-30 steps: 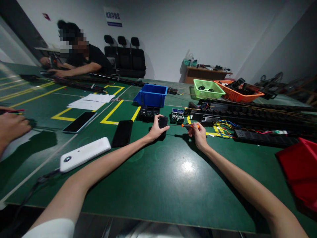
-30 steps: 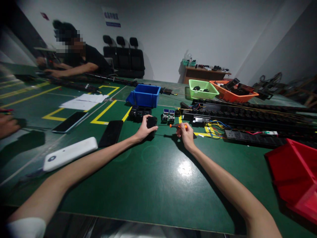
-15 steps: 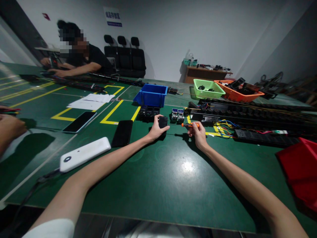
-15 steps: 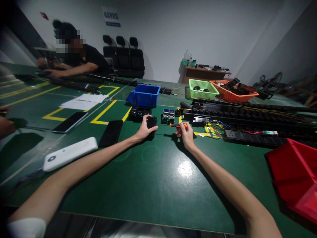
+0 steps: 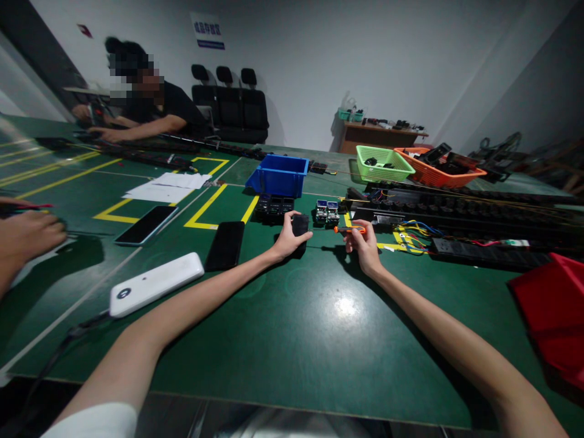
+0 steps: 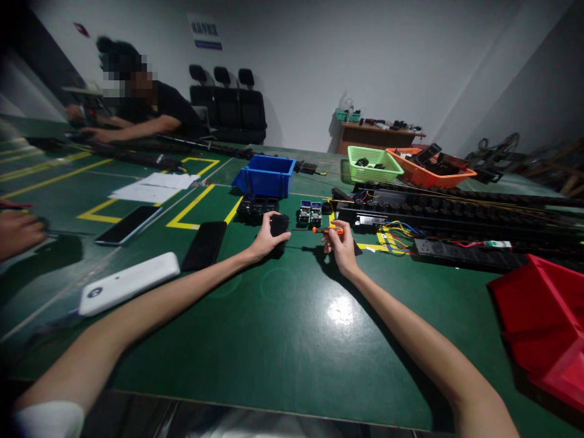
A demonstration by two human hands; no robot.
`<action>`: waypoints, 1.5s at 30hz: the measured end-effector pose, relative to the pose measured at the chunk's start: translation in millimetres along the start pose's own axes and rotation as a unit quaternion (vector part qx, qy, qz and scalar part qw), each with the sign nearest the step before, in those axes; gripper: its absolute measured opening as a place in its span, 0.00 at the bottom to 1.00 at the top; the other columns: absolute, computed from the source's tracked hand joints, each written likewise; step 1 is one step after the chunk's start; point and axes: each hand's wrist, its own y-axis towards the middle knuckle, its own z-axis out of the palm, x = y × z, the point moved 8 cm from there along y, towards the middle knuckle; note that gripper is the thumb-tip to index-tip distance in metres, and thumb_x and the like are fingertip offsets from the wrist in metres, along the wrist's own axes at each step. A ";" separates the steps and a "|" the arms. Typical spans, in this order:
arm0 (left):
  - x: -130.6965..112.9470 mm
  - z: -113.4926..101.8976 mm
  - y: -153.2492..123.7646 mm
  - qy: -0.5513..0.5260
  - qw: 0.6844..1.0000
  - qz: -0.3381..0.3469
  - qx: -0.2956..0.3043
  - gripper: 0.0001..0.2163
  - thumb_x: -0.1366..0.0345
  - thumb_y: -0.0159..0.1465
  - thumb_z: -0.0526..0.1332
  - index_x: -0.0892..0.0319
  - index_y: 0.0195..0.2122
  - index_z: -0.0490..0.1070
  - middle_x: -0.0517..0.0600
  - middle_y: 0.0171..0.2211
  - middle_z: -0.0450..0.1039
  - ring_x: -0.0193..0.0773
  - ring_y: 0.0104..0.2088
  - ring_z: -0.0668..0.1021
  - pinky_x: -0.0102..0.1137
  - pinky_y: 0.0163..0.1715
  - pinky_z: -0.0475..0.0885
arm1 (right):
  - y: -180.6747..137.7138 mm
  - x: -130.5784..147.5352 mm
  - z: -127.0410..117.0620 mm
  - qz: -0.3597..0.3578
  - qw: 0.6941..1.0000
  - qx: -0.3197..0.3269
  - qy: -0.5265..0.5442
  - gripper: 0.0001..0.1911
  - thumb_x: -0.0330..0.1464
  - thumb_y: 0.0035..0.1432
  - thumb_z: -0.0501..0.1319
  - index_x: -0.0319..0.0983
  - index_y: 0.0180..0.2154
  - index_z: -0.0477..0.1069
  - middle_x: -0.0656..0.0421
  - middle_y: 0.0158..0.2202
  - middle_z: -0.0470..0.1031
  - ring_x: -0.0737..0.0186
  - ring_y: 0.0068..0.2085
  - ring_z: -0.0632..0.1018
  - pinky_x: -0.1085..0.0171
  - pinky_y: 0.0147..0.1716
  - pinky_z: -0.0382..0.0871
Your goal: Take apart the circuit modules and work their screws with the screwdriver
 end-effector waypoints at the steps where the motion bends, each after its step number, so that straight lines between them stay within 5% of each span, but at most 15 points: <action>1: -0.5 -0.2 -0.1 0.001 1.000 0.001 0.000 0.29 0.63 0.53 0.67 0.54 0.52 0.53 0.48 0.42 0.64 0.34 0.39 0.71 0.33 0.43 0.69 | -0.1 1.0 -0.3 -0.002 1.000 -0.005 -0.006 0.16 0.42 0.59 0.59 0.45 0.47 0.62 0.66 0.25 0.73 0.70 0.18 0.69 0.70 0.18 0.63; 7: -0.9 0.6 -0.5 -0.003 1.000 -0.006 0.007 0.29 0.62 0.53 0.67 0.54 0.52 0.53 0.48 0.41 0.64 0.35 0.39 0.71 0.34 0.43 0.69 | 2.2 -5.2 -5.2 0.020 0.999 -0.032 -0.013 0.15 0.46 0.57 0.60 0.42 0.38 0.64 0.68 0.16 0.65 0.70 0.16 0.66 0.72 0.12 0.57; 14: -0.3 0.6 -0.1 -0.005 1.000 -0.008 0.003 0.30 0.62 0.52 0.67 0.54 0.52 0.53 0.48 0.42 0.63 0.34 0.38 0.71 0.33 0.42 0.69 | 3.1 -11.0 -1.6 0.042 0.999 0.006 0.033 0.14 0.41 0.58 0.58 0.43 0.44 0.62 0.66 0.19 0.71 0.68 0.18 0.70 0.69 0.17 0.64; 29: -0.1 -0.2 0.5 -0.001 1.000 -0.006 -0.003 0.29 0.63 0.52 0.68 0.54 0.52 0.54 0.48 0.42 0.64 0.35 0.39 0.71 0.34 0.44 0.69 | 3.4 -7.2 -9.3 0.014 0.999 -0.042 -0.015 0.17 0.49 0.57 0.60 0.41 0.34 0.66 0.66 0.17 0.69 0.70 0.16 0.67 0.71 0.15 0.60; 37: 0.7 0.2 0.5 -0.004 1.000 -0.009 0.001 0.29 0.63 0.53 0.68 0.54 0.52 0.53 0.48 0.41 0.64 0.34 0.38 0.71 0.33 0.42 0.70 | 3.2 -9.2 -3.2 0.022 0.999 -0.004 0.027 0.17 0.42 0.57 0.60 0.43 0.46 0.63 0.64 0.27 0.74 0.68 0.23 0.73 0.70 0.19 0.63; 45: 0.3 0.5 0.5 -0.003 1.000 -0.004 0.003 0.29 0.63 0.53 0.67 0.54 0.52 0.54 0.48 0.41 0.64 0.34 0.38 0.71 0.33 0.42 0.69 | 1.6 -2.4 -3.8 -0.003 1.000 -0.023 0.000 0.16 0.45 0.58 0.60 0.44 0.43 0.63 0.66 0.24 0.72 0.70 0.19 0.69 0.70 0.18 0.63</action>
